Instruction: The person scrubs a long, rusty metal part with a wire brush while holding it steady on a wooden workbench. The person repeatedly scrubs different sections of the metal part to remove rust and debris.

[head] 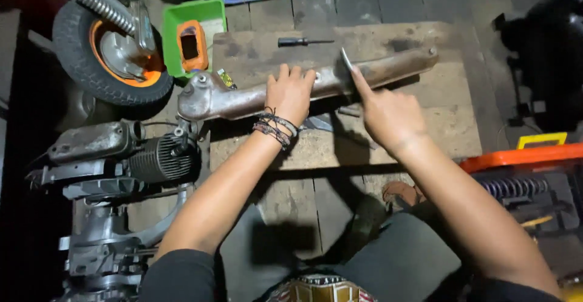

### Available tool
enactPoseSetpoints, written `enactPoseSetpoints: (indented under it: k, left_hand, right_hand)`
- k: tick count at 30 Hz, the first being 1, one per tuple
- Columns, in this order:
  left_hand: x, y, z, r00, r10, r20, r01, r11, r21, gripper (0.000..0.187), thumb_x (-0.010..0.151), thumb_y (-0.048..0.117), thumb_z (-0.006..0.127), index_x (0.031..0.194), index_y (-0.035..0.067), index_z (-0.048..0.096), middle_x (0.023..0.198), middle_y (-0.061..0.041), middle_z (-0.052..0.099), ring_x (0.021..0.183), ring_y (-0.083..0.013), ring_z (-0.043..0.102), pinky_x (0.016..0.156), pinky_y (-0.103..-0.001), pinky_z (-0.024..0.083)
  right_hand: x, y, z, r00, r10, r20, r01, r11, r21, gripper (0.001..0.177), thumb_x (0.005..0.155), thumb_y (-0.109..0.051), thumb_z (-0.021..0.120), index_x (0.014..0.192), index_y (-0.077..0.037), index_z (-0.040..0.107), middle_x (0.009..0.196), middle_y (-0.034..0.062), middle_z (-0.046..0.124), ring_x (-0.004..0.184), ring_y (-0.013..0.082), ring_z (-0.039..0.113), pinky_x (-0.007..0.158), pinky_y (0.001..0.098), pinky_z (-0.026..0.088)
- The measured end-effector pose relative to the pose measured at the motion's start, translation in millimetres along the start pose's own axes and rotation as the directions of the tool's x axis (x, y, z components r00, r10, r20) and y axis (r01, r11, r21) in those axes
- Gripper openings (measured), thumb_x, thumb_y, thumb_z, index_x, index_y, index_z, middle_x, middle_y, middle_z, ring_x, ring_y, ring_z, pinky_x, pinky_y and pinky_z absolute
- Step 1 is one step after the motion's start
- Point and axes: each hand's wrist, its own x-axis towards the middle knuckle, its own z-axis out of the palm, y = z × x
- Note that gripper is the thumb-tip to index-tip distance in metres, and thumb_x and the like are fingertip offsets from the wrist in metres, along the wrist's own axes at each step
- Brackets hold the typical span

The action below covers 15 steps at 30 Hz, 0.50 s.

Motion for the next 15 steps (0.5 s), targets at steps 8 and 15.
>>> enactPoseSetpoints:
  k: [8,15]
  left_hand:
    - [0,-6,-6,0.995,-0.036,0.090,0.038,0.999,-0.022,0.034,0.083,0.025,0.079,0.113,0.020,0.063,0.107,-0.009,0.064,0.110,-0.0322,0.054,0.087,-0.052,0.048]
    - [5,-9,-30,0.985,-0.044,0.164,0.058,0.995,-0.076,0.032,0.085,0.026,0.079,0.111,0.018,0.062,0.106,-0.008,0.062,0.109,-0.0310,0.053,0.087,-0.050,0.046]
  right_hand:
    - [2,-2,13,0.999,-0.036,-0.026,0.034,0.994,-0.100,0.072,0.094,-0.013,0.040,0.165,-0.021,0.030,0.080,0.0190,0.077,0.078,0.0399,0.078,0.070,0.0540,0.061]
    - [36,-2,21,0.983,-0.073,-0.169,0.054,0.992,-0.115,0.067,0.095,-0.013,0.040,0.162,-0.016,0.037,0.080,0.0190,0.077,0.076,0.0388,0.078,0.067,0.0514,0.062]
